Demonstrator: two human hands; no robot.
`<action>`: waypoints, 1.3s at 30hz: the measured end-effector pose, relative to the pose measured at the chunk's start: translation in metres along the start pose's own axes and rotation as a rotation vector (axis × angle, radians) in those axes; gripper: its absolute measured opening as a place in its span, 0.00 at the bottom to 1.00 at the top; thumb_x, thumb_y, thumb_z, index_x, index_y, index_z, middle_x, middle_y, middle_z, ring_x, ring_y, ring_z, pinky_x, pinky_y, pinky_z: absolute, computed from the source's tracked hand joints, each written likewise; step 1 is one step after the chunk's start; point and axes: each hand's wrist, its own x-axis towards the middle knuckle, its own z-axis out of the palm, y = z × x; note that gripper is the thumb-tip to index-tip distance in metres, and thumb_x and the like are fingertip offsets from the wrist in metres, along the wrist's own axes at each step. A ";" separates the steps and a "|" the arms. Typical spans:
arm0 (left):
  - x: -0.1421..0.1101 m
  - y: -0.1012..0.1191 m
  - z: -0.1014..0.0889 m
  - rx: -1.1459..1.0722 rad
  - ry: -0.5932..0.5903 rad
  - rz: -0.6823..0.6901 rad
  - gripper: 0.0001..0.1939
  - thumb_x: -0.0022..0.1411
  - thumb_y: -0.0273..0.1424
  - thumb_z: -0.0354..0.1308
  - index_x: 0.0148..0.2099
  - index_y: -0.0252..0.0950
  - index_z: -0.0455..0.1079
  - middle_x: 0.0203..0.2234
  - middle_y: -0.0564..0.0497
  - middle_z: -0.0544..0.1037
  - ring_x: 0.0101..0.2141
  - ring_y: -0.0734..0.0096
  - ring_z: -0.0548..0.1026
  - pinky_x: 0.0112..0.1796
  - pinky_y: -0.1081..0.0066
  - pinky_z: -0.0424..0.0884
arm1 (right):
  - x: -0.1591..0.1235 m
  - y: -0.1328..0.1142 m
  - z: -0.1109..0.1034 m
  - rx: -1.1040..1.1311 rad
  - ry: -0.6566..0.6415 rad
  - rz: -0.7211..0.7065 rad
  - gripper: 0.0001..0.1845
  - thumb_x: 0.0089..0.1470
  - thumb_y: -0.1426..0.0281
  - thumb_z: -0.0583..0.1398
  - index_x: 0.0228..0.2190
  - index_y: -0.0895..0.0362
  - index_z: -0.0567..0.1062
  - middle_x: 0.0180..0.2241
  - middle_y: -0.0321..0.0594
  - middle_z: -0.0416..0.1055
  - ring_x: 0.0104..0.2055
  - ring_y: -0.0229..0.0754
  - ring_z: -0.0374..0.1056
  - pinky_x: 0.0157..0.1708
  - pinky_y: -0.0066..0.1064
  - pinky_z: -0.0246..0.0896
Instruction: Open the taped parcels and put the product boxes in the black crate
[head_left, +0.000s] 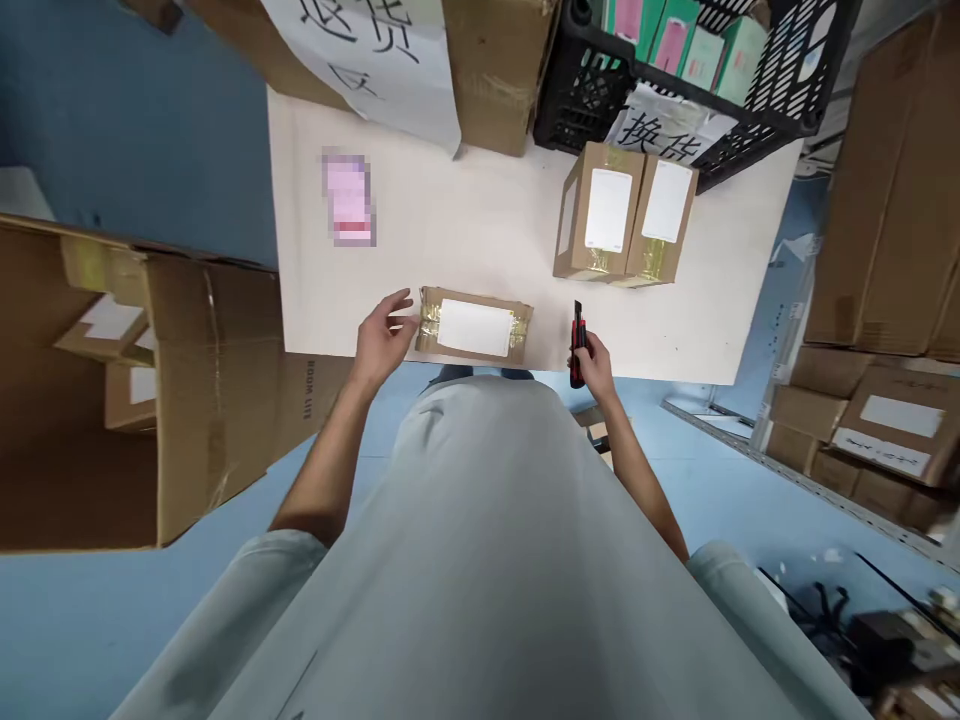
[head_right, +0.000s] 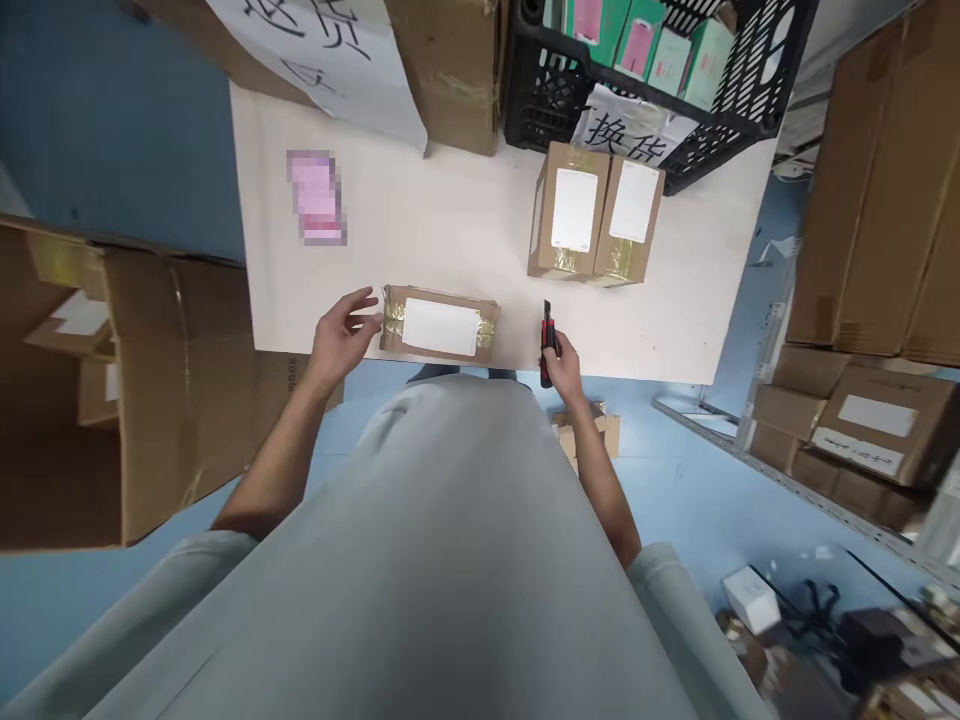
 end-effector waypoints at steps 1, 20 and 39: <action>0.000 0.001 -0.001 -0.015 -0.033 0.019 0.33 0.71 0.42 0.66 0.74 0.41 0.73 0.66 0.39 0.82 0.50 0.58 0.86 0.53 0.57 0.85 | -0.002 -0.012 0.007 0.025 0.005 -0.002 0.24 0.67 0.46 0.56 0.50 0.50 0.74 0.36 0.32 0.72 0.32 0.41 0.73 0.37 0.35 0.75; 0.031 -0.018 -0.011 -0.034 -0.403 0.237 0.23 0.69 0.33 0.67 0.65 0.45 0.83 0.55 0.46 0.76 0.46 0.59 0.84 0.56 0.55 0.84 | -0.017 -0.218 0.136 -1.323 -0.463 -0.233 0.30 0.87 0.55 0.43 0.69 0.53 0.75 0.61 0.51 0.79 0.55 0.54 0.79 0.43 0.35 0.60; 0.045 -0.036 0.002 -0.128 -0.416 0.314 0.23 0.68 0.30 0.69 0.65 0.44 0.83 0.55 0.46 0.75 0.42 0.64 0.83 0.56 0.56 0.84 | -0.027 -0.235 0.149 -1.441 -0.460 -0.127 0.32 0.87 0.55 0.39 0.71 0.54 0.72 0.62 0.55 0.77 0.57 0.56 0.79 0.47 0.38 0.63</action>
